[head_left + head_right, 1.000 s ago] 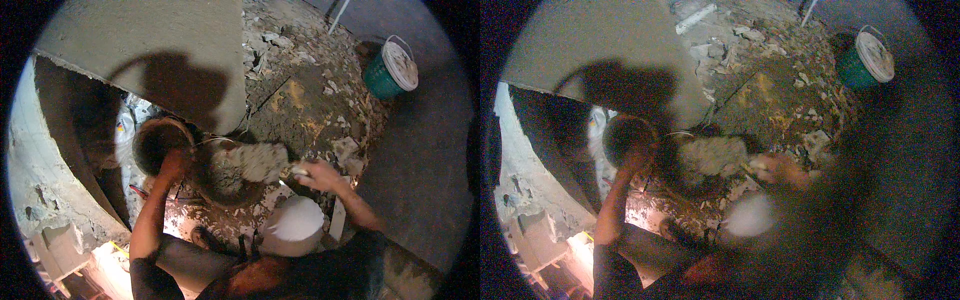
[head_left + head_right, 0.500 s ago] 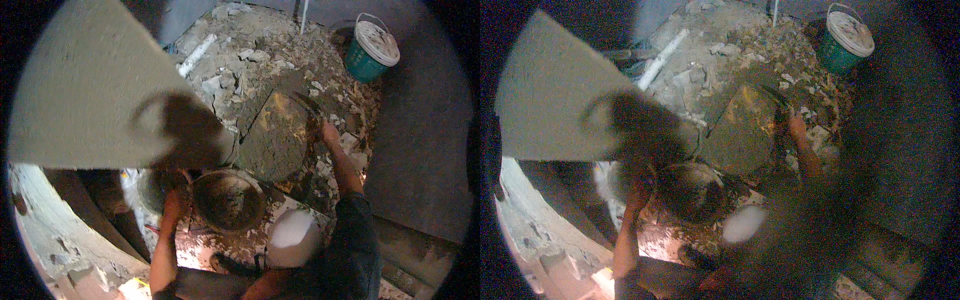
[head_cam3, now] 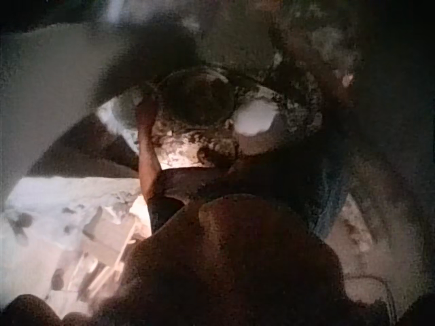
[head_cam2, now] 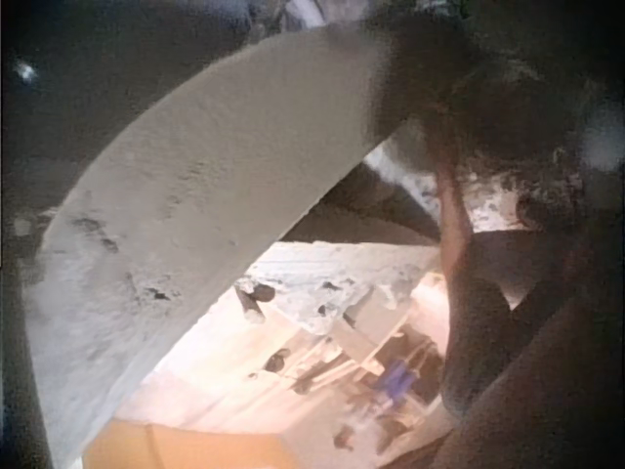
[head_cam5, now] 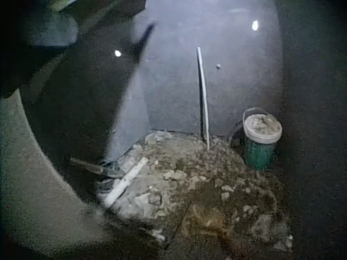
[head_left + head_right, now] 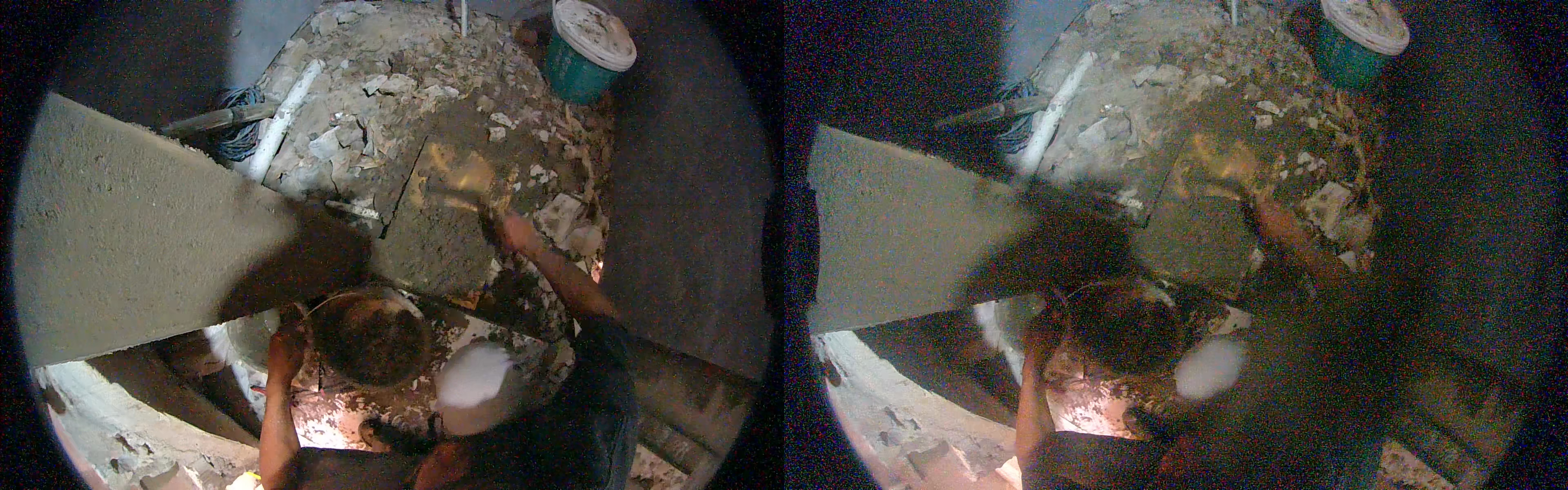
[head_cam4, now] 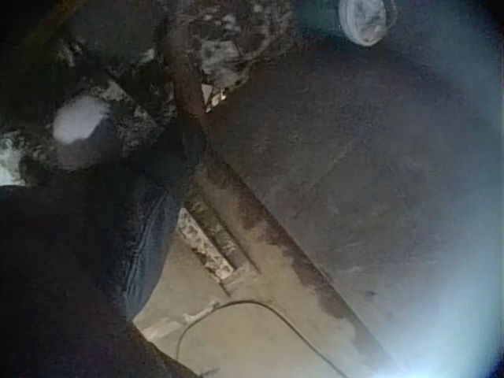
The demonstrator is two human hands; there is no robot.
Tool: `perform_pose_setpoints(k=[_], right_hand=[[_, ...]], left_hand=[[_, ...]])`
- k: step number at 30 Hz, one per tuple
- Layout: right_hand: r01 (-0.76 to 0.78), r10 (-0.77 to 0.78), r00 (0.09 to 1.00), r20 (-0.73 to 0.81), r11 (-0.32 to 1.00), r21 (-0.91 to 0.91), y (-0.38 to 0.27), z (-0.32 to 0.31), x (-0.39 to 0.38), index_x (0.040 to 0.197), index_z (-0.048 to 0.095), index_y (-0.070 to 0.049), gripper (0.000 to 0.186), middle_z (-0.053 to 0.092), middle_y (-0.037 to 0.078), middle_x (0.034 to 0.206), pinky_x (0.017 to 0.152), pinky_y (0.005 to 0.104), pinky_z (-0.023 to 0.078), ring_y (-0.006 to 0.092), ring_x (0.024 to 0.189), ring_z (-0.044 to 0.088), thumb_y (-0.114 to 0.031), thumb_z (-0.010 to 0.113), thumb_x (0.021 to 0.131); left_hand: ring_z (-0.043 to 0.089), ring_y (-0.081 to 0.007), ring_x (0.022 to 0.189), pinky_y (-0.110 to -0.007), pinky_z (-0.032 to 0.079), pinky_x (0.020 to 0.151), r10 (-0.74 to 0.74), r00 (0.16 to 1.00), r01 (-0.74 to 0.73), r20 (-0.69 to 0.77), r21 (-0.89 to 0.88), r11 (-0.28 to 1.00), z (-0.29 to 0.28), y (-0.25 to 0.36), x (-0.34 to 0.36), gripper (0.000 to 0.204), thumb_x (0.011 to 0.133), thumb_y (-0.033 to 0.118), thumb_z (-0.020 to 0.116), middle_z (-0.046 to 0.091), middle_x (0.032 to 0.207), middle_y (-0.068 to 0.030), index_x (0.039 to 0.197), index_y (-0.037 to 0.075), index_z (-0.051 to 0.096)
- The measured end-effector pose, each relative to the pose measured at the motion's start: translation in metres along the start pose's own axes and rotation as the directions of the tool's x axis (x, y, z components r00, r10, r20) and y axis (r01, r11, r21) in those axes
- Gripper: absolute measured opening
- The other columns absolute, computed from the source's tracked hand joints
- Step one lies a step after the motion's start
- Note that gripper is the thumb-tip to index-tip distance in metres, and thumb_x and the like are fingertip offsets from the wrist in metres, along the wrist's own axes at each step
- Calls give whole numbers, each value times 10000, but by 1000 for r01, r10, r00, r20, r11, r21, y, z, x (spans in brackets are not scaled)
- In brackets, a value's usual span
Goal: The person applies mortar to a wall using a trowel. They scoop mortar from a bucket and spread it onto a vertical surface, smoothing it out.
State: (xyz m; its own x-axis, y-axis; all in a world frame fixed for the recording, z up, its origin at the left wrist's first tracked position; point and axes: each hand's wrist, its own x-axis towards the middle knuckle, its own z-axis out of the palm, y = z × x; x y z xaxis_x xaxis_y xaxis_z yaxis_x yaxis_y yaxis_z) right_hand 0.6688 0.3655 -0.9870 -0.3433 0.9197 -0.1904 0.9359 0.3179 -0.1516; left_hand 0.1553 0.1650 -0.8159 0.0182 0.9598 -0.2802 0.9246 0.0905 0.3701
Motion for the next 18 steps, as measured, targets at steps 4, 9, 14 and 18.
perform_pose_setpoints(k=[4,9,14,18], right_hand=[[-241,275,953,-126,942,232,11,-1,81,1302,419,-46,445,594,204,1071,725,469,514,363,901,617,-188,460,883],[-160,141,984,105,966,201,19,20,124,1315,412,-51,472,576,186,1140,813,476,487,343,966,595,-245,478,889],[86,-210,860,465,958,272,44,54,79,1308,421,-46,508,553,189,1178,827,471,477,355,982,589,-282,520,869],[101,-314,785,534,915,390,27,83,23,1303,429,-42,540,535,192,1208,837,466,470,364,995,584,-312,554,852]], left_hand=[[610,-391,791,-470,465,703,-163,987,163,6,25,986,-7,20,6,209,826,192,550,634,868,-224,921,24,631],[593,-416,820,-476,462,726,-161,987,156,-17,-159,975,-13,17,-1,229,838,187,534,625,913,-227,958,13,624],[582,-427,834,-465,465,715,173,962,-195,-214,-87,977,-17,32,-5,225,824,176,551,621,938,-229,963,16,626],[586,-416,822,-453,467,691,60,986,-77,-157,-103,992,20,-19,-9,221,807,186,577,628,904,-218,942,18,627]])
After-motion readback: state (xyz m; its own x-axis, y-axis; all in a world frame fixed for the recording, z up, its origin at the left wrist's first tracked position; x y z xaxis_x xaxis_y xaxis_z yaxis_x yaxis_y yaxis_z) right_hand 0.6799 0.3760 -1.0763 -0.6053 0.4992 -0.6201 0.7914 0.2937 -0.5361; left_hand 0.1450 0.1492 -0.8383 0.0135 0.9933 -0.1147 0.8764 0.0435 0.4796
